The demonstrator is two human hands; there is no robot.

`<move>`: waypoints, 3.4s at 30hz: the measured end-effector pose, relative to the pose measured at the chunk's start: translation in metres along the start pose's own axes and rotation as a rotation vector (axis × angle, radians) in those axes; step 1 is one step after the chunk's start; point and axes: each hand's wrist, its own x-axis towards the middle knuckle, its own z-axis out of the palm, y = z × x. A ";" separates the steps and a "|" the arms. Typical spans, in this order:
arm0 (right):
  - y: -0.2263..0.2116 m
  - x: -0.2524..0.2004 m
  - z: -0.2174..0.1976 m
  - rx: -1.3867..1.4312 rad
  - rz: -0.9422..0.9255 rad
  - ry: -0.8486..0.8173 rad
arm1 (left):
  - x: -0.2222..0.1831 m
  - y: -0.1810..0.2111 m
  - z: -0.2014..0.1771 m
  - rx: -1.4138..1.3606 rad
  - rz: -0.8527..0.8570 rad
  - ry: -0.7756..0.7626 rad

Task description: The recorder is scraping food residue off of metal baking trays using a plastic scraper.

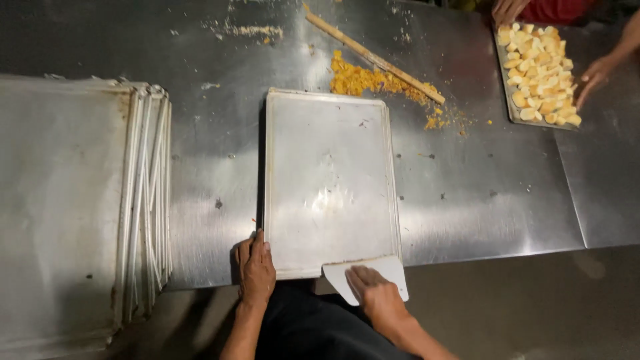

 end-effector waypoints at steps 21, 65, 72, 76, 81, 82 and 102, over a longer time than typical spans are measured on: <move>-0.006 0.069 -0.043 -0.118 0.198 -0.172 | 0.003 -0.005 -0.002 -0.083 -0.100 -0.060; 0.106 0.347 -0.086 -0.299 -0.063 0.298 | 0.004 0.018 -0.006 0.069 -0.260 -0.083; 0.231 0.319 -0.157 -0.105 0.133 0.490 | 0.009 0.029 -0.017 -0.299 -0.517 -0.175; 0.325 0.266 -0.157 0.137 0.190 0.797 | 0.071 0.185 -0.066 -0.985 -0.747 -0.242; 0.406 0.200 -0.183 0.938 0.274 0.720 | 0.129 0.334 -0.047 -0.771 -0.405 -0.366; 0.407 0.186 -0.197 1.072 0.215 0.779 | 0.141 0.357 -0.038 -0.616 -0.347 -0.398; 0.306 -0.044 -0.094 1.056 1.071 1.060 | 0.059 -0.160 -0.375 -0.400 -0.828 0.114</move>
